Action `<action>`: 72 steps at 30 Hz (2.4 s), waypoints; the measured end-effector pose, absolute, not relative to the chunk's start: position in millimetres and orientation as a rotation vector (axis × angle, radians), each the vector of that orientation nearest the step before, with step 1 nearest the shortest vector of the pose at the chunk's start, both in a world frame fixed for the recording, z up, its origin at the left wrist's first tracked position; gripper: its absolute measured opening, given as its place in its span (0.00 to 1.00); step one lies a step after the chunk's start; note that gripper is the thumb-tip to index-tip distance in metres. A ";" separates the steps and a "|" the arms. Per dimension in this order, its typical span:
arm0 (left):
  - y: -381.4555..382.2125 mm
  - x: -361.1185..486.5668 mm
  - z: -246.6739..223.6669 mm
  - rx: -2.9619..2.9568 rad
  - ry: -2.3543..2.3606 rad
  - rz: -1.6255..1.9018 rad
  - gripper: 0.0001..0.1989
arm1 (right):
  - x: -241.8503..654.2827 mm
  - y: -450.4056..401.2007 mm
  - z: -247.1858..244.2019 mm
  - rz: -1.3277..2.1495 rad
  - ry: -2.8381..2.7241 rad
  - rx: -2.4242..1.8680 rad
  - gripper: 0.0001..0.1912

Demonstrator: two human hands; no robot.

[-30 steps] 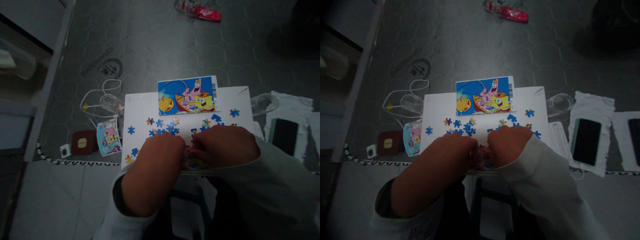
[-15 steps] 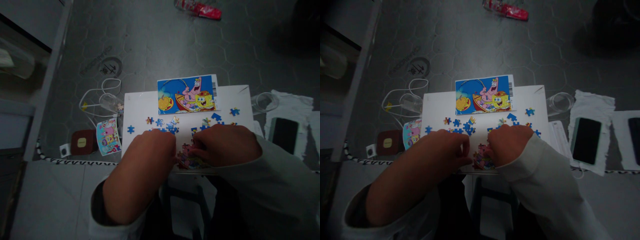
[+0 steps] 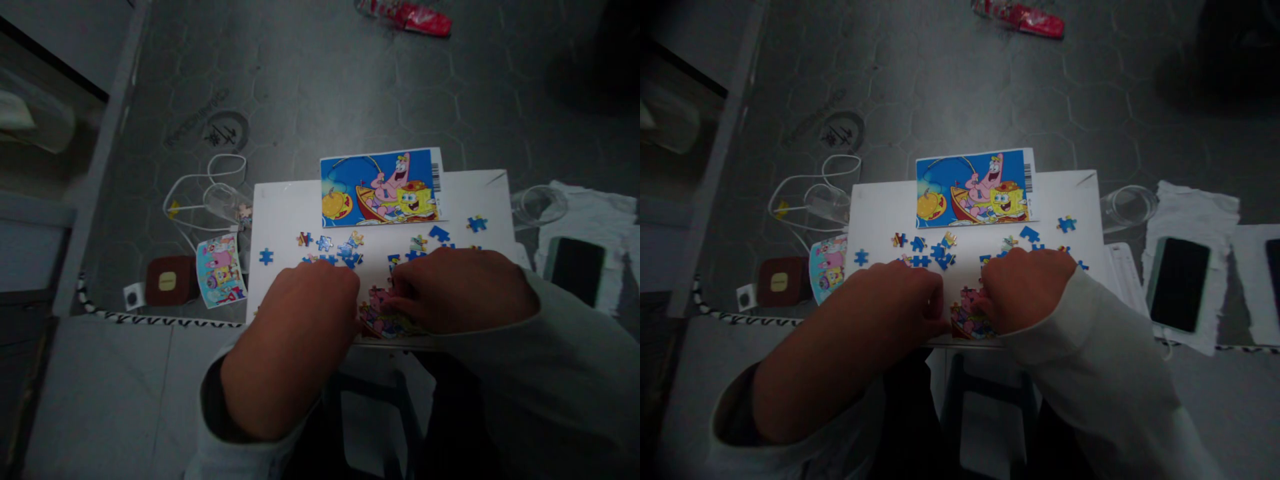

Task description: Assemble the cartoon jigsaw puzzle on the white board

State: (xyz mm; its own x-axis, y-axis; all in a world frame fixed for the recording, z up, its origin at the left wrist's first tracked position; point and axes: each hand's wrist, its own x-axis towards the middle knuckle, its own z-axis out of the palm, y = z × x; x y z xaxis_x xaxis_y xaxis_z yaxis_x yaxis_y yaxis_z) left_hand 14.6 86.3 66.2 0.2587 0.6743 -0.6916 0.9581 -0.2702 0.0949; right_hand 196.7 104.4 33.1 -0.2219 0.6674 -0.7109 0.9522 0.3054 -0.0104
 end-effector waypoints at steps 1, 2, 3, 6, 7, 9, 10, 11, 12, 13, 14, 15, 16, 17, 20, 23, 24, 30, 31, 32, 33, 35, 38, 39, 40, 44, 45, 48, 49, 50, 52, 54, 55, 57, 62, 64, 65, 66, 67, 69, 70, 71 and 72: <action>85.6 15.5 65.4 2.044 1.470 -0.730 0.10 | 197.6 103.9 32.2 -0.607 1.992 1.441 0.24; 85.3 16.1 64.5 2.050 1.464 -0.731 0.11 | 198.8 103.5 31.4 -0.603 2.010 1.443 0.25; 85.3 16.6 63.8 2.050 1.459 -0.732 0.12 | 200.3 103.1 30.8 -0.601 2.026 1.440 0.25; 85.9 17.3 63.1 2.054 1.446 -0.721 0.13 | 203.4 102.6 30.6 -0.587 2.044 1.415 0.27; 86.1 17.4 63.2 2.054 1.443 -0.718 0.13 | 203.7 102.6 30.9 -0.577 2.040 1.415 0.27; 86.2 17.3 63.2 2.050 1.447 -0.718 0.12 | 202.7 102.6 31.7 -0.570 2.033 1.423 0.26; 86.2 17.2 63.1 2.047 1.450 -0.718 0.12 | 201.8 102.6 32.0 -0.569 2.029 1.427 0.26; 86.3 17.1 62.9 2.045 1.454 -0.717 0.12 | 200.7 102.6 32.2 -0.571 2.025 1.427 0.26; 86.4 17.0 62.6 2.045 1.454 -0.712 0.12 | 199.7 102.5 32.2 -0.571 2.021 1.425 0.26; 86.8 17.0 62.4 2.047 1.451 -0.711 0.12 | 198.9 102.5 32.2 -0.567 2.017 1.424 0.25; 87.3 17.0 62.2 2.050 1.449 -0.715 0.12 | 198.3 102.5 32.2 -0.564 2.011 1.420 0.25; 88.0 17.1 62.1 2.055 1.449 -0.722 0.12 | 198.0 102.4 32.3 -0.564 2.007 1.417 0.25; 88.7 17.3 62.3 2.060 1.450 -0.731 0.12 | 198.1 102.5 32.4 -0.572 2.002 1.410 0.24; 89.4 17.5 62.6 2.062 1.453 -0.738 0.13 | 198.4 102.5 32.5 -0.578 2.001 1.405 0.24; 90.8 18.7 64.3 2.059 1.462 -0.730 0.13 | 200.5 102.4 33.3 -0.579 2.016 1.397 0.24; 90.9 20.2 65.2 2.067 1.472 -0.722 0.13 | 202.1 102.4 33.6 -0.583 2.044 1.396 0.25; 90.8 20.6 64.9 2.071 1.479 -0.725 0.13 | 202.2 102.5 33.5 -0.589 2.044 1.398 0.24; 90.7 19.5 61.1 2.095 1.475 -0.695 0.15 | 199.0 103.4 33.2 -0.571 2.043 1.357 0.26; 90.9 19.0 61.0 2.099 1.476 -0.688 0.14 | 198.6 103.4 33.4 -0.566 2.040 1.348 0.26; 91.2 18.5 61.2 2.102 1.480 -0.683 0.13 | 198.1 103.3 33.7 -0.560 2.038 1.349 0.26; 91.5 18.0 61.9 2.107 1.485 -0.677 0.12 | 197.7 103.3 34.1 -0.555 2.038 1.356 0.25; 92.0 16.8 64.0 2.105 1.517 -0.674 0.09 | 196.6 103.4 35.1 -0.558 2.036 1.370 0.25; 92.5 14.0 67.9 2.058 1.617 -0.690 0.06 | 194.6 103.9 36.8 -0.570 1.994 1.379 0.24; 92.8 12.7 69.0 2.038 1.650 -0.696 0.06 | 194.2 104.0 37.2 -0.571 1.980 1.378 0.23; 93.2 11.5 69.9 2.024 1.677 -0.699 0.07 | 194.0 104.0 37.4 -0.569 1.975 1.375 0.23; 96.0 7.2 72.0 1.996 1.749 -0.709 0.08 | 195.6 103.2 35.8 -0.571 2.013 1.363 0.24; 96.6 6.4 72.3 1.992 1.756 -0.713 0.09 | 196.3 103.0 35.1 -0.576 2.020 1.366 0.24; 97.3 3.4 72.9 1.991 1.768 -0.700 0.09 | 198.1 102.8 33.3 -0.575 2.027 1.383 0.25; 97.4 1.8 73.1 1.995 1.783 -0.679 0.09 | 198.4 103.0 33.0 -0.570 2.027 1.385 0.25; 97.5 -0.1 73.4 1.999 1.803 -0.651 0.09 | 198.8 103.2 32.7 -0.570 2.024 1.382 0.25; 98.4 -4.9 74.1 2.001 1.868 -0.590 0.08 | 199.2 103.9 32.3 -0.583 2.009 1.373 0.24; 100.0 -10.5 75.3 1.976 1.960 -0.542 0.07 | 199.4 104.6 31.7 -0.608 1.990 1.366 0.24; 100.9 -13.3 76.0 1.950 2.000 -0.525 0.07 | 199.3 105.0 31.4 -0.614 1.988 1.366 0.24; 102.3 -17.9 77.4 1.893 2.055 -0.488 0.06 | 198.6 105.4 31.0 -0.621 1.992 1.368 0.24; 99.7 -21.3 80.4 1.889 2.047 -0.450 0.05 | 196.5 105.6 32.6 -0.627 1.954 1.356 0.24; 96.0 -19.7 81.8 1.906 2.025 -0.499 0.06 | 197.3 105.6 32.5 -0.640 1.951 1.352 0.25; 93.9 -18.4 82.5 1.915 2.012 -0.525 0.06 | 198.2 105.6 31.9 -0.643 1.957 1.353 0.25; 91.9 -16.6 83.1 1.925 1.993 -0.555 0.06 | 199.3 105.7 31.1 -0.643 1.963 1.354 0.26; 90.1 -14.4 83.7 1.935 1.959 -0.588 0.07 | 200.7 105.7 30.1 -0.636 1.971 1.360 0.27; 87.3 -8.7 84.8 1.957 1.862 -0.660 0.09 | 203.2 105.9 28.2 -0.633 1.997 1.362 0.28; 86.3 -5.3 85.3 1.956 1.808 -0.700 0.11 | 204.1 106.2 27.6 -0.636 2.007 1.359 0.29; 85.5 -1.8 85.5 1.955 1.762 -0.729 0.12 | 204.5 106.5 27.4 -0.638 2.011 1.355 0.29; 84.9 1.6 85.7 1.950 1.726 -0.749 0.13 | 204.5 106.8 27.4 -0.640 2.009 1.353 0.29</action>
